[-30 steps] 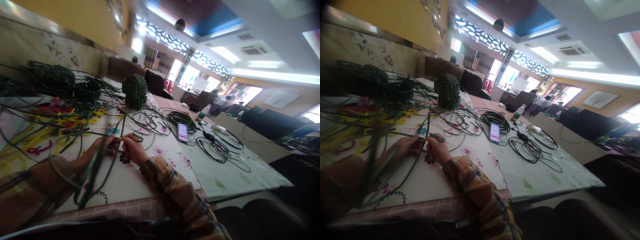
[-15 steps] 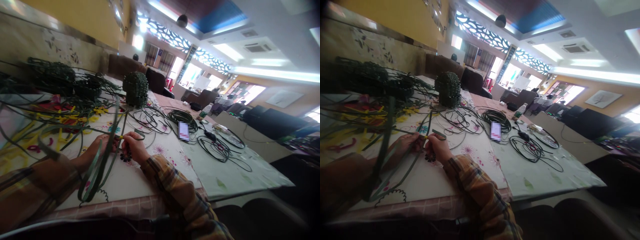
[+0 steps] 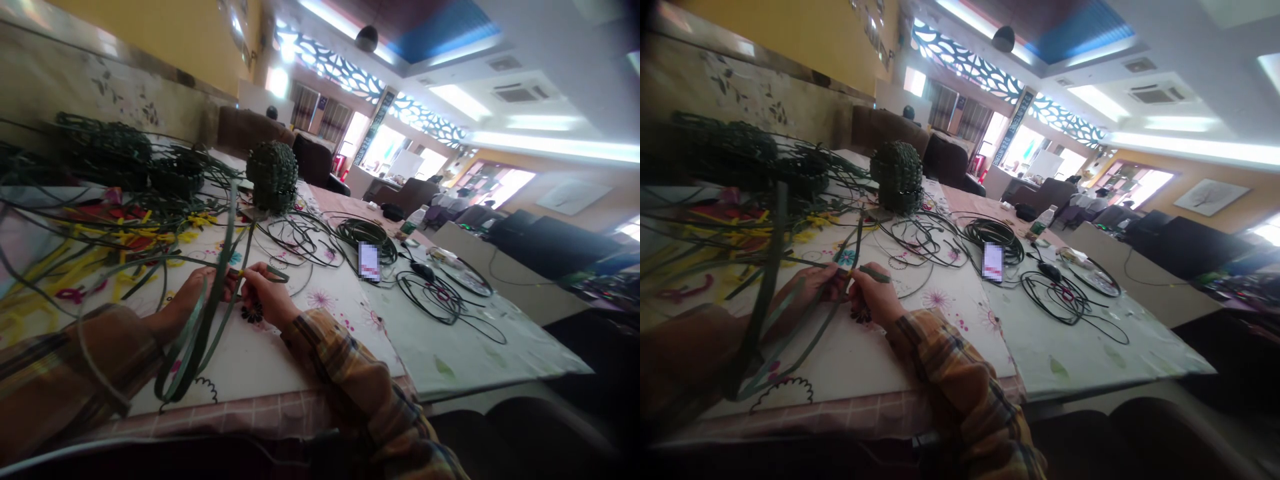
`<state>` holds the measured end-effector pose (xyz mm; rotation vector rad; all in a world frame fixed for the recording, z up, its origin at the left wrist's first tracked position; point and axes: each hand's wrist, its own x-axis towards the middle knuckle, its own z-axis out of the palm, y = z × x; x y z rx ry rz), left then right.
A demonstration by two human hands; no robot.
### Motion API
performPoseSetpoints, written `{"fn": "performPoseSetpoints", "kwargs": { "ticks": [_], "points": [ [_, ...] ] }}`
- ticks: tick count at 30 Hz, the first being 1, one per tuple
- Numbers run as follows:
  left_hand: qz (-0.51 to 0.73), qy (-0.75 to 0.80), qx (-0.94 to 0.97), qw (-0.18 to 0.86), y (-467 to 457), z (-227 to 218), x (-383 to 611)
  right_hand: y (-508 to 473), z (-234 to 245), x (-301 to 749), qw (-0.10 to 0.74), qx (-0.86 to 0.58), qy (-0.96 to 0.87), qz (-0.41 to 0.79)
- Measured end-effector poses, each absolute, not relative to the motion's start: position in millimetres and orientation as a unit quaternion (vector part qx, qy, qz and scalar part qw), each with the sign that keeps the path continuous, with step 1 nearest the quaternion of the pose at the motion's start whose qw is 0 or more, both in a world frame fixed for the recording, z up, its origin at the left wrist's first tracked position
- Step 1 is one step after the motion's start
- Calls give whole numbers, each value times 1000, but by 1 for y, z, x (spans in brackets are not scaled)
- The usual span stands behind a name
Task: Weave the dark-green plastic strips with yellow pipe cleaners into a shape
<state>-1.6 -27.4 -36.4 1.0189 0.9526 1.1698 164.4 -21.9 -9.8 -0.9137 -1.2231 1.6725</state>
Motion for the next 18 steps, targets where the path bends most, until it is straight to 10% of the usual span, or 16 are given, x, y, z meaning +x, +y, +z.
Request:
{"fn": "performPoseSetpoints", "kwargs": {
  "ticks": [18],
  "points": [
    [493,419,479,593,-44,-6,15,-26,-8,164,435,-334,-514,659]
  ]
}}
